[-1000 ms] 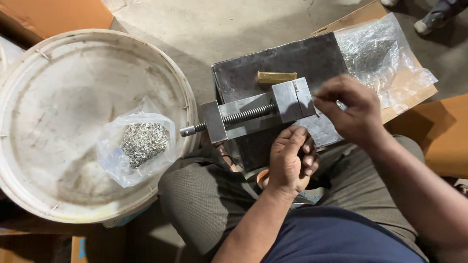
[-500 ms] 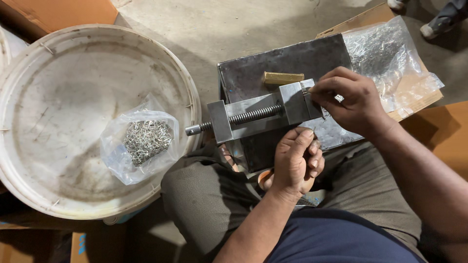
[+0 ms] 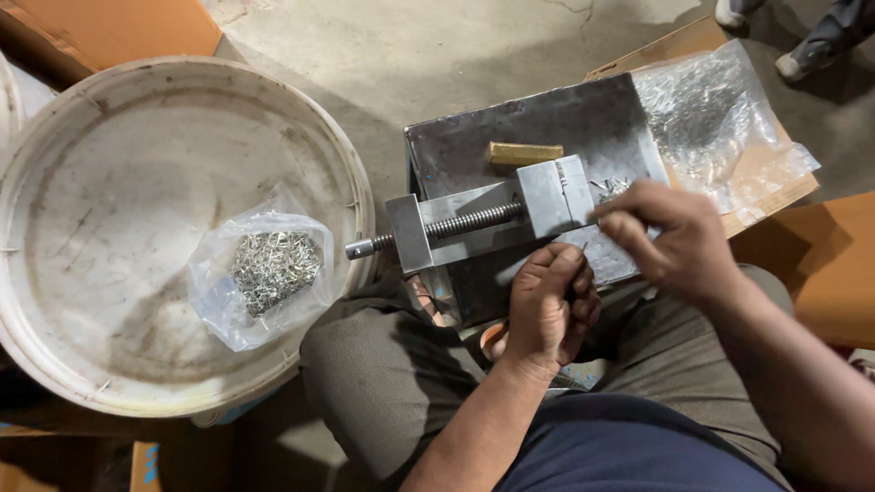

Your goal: The person assembles small metal pins into a metal block held in a vice by hand, picking up the pins one by one and inserting them into holes.

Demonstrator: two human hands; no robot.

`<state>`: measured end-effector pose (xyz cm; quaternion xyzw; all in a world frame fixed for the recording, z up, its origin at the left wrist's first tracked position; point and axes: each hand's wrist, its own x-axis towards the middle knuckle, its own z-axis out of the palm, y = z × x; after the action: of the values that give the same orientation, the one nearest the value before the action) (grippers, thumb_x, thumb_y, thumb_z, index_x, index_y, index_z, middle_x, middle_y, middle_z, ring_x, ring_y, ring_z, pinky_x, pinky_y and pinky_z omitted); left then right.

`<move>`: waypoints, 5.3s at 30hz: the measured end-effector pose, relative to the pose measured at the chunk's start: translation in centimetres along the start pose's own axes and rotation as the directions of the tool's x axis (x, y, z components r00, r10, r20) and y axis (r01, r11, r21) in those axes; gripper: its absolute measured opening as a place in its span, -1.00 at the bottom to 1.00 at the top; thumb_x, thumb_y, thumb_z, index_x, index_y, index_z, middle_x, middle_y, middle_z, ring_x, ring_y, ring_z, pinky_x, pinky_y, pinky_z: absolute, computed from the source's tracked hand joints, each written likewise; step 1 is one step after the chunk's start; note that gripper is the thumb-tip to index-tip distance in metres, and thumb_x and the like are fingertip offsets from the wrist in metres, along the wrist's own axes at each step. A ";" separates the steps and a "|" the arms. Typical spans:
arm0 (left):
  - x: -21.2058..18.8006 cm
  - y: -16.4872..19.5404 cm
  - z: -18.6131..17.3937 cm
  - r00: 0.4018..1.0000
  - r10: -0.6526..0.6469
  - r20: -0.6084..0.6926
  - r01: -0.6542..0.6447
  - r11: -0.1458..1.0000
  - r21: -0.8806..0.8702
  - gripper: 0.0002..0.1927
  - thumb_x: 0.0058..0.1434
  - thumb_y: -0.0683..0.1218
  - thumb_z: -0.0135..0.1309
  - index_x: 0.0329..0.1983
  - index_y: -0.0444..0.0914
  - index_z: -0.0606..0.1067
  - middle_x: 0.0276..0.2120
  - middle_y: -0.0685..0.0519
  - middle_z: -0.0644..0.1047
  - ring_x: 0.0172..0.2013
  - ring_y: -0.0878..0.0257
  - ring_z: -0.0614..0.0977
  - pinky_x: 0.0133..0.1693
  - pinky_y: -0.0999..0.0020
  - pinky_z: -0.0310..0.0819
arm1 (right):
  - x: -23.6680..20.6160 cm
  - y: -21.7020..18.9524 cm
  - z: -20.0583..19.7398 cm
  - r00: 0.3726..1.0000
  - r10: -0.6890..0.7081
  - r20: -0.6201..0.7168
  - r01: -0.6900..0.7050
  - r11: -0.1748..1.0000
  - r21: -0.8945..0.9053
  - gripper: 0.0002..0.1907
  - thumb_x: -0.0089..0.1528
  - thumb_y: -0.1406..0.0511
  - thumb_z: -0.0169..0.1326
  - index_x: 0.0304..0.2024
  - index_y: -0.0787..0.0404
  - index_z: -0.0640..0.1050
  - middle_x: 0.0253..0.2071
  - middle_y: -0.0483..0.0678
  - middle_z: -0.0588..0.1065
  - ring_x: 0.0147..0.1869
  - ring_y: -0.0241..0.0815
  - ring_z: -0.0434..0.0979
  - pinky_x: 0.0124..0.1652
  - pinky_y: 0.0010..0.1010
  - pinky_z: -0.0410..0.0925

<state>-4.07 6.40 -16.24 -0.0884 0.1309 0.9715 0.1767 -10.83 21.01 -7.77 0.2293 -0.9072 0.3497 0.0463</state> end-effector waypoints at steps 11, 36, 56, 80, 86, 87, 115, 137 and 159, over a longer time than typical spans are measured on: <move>0.0 -0.6 -0.2 0.997 0.044 -0.058 -0.035 0.988 0.153 -0.87 0.40 -0.09 0.07 -0.26 -0.20 0.44 -0.51 0.16 0.41 -0.60 0.42 0.38 -0.55 0.53 0.27 | -2.6 0.7 0.1 0.911 0.343 0.228 -0.405 0.851 0.336 -0.86 0.19 0.36 0.24 -0.21 0.29 0.66 -0.36 -0.12 0.62 -0.28 -0.40 0.53 -0.28 -0.51 0.43; 0.5 -0.3 -0.9 0.994 -0.013 -0.105 -0.001 0.992 -0.123 -0.71 0.41 0.10 0.07 -0.16 -0.22 0.49 -0.43 0.05 0.49 -0.54 0.32 0.46 -0.55 0.41 0.29 | 3.9 2.9 1.1 0.979 -0.206 -0.013 0.205 0.977 -0.062 -0.87 0.28 0.45 0.27 -0.14 0.30 0.59 -0.14 -0.02 0.56 -0.12 -0.20 0.66 -0.17 -0.45 0.53; -0.3 -2.5 -2.3 0.983 0.110 0.144 -0.045 0.919 -0.392 -0.16 0.66 0.41 -0.32 0.22 -0.52 0.36 0.22 -0.45 0.42 0.31 -0.25 0.46 0.35 -0.09 0.35 | -6.6 -0.6 0.4 0.989 -0.141 -0.041 0.134 0.982 -0.135 -0.80 0.26 0.40 0.30 -0.07 0.27 0.64 -0.15 0.01 0.58 -0.15 -0.18 0.64 -0.24 -0.44 0.47; 0.3 -5.8 2.7 0.991 -0.034 -0.129 0.056 0.984 0.169 -0.76 0.45 0.07 0.13 -0.12 -0.19 0.47 -0.42 0.18 0.48 -0.47 0.40 0.47 -0.44 0.52 0.37 | -4.5 2.6 -7.4 0.955 -0.256 0.149 0.251 0.966 0.054 -0.73 0.08 0.41 0.23 -0.15 0.18 0.60 -0.22 -0.03 0.54 -0.22 0.03 0.61 -0.26 -0.23 0.46; 2.2 -5.0 3.3 0.990 -0.131 -0.045 0.138 0.967 0.213 -0.80 0.52 -0.03 0.04 -0.17 -0.24 0.48 -0.45 0.15 0.48 -0.53 0.44 0.45 -0.49 0.56 0.32 | -4.1 5.2 -7.9 0.966 -0.234 0.110 0.216 0.964 0.157 -0.78 0.11 0.37 0.30 -0.20 0.19 0.58 -0.27 -0.03 0.59 -0.26 -0.09 0.65 -0.29 -0.35 0.48; 2.4 -4.8 3.5 0.988 -0.153 -0.004 0.149 0.960 0.237 -0.78 0.54 -0.02 0.05 -0.18 -0.25 0.48 -0.49 0.14 0.47 -0.57 0.44 0.43 -0.54 0.57 0.29 | -3.9 5.5 -7.9 0.969 -0.223 0.106 0.203 0.964 0.170 -0.78 0.11 0.35 0.32 -0.22 0.19 0.57 -0.28 -0.03 0.60 -0.28 -0.11 0.66 -0.30 -0.37 0.47; 3.1 -1.1 2.3 0.995 -0.069 -0.074 0.069 0.998 0.000 -0.58 0.38 0.20 0.11 -0.14 -0.27 0.47 -0.41 0.03 0.48 -0.51 0.33 0.48 -0.52 0.41 0.35 | 5.4 3.7 -4.9 0.962 -0.258 0.089 0.261 0.965 -0.025 -0.87 0.25 0.43 0.28 -0.15 0.24 0.61 -0.20 -0.01 0.56 -0.22 -0.09 0.63 -0.24 -0.33 0.47; 2.5 -0.6 1.1 0.998 -0.057 0.036 0.060 0.994 -0.093 -0.48 0.45 0.28 0.05 -0.06 -0.29 0.48 -0.36 0.01 0.53 -0.45 0.29 0.56 -0.48 0.34 0.43 | 6.1 2.3 -4.2 0.955 -0.264 0.139 0.287 0.938 -0.195 -0.90 0.27 0.38 0.30 -0.17 0.24 0.65 -0.22 -0.01 0.56 -0.28 -0.09 0.62 -0.31 -0.31 0.46; 0.4 -4.8 4.2 0.958 0.146 0.246 -0.069 0.952 -0.299 0.05 0.50 0.58 -0.41 0.38 -0.51 0.24 0.37 -0.40 0.27 0.43 -0.20 0.27 0.49 -0.04 0.10 | -6.1 0.4 -5.7 0.936 -0.311 0.166 0.312 0.950 0.022 -0.74 0.12 0.31 0.33 -0.14 0.12 0.62 -0.15 -0.07 0.56 -0.16 -0.06 0.63 -0.20 -0.27 0.49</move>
<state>-3.15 12.09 -13.42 0.0249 -0.0318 0.9914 0.1242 -6.04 27.36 -5.20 0.3986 -0.8609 0.3153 0.0256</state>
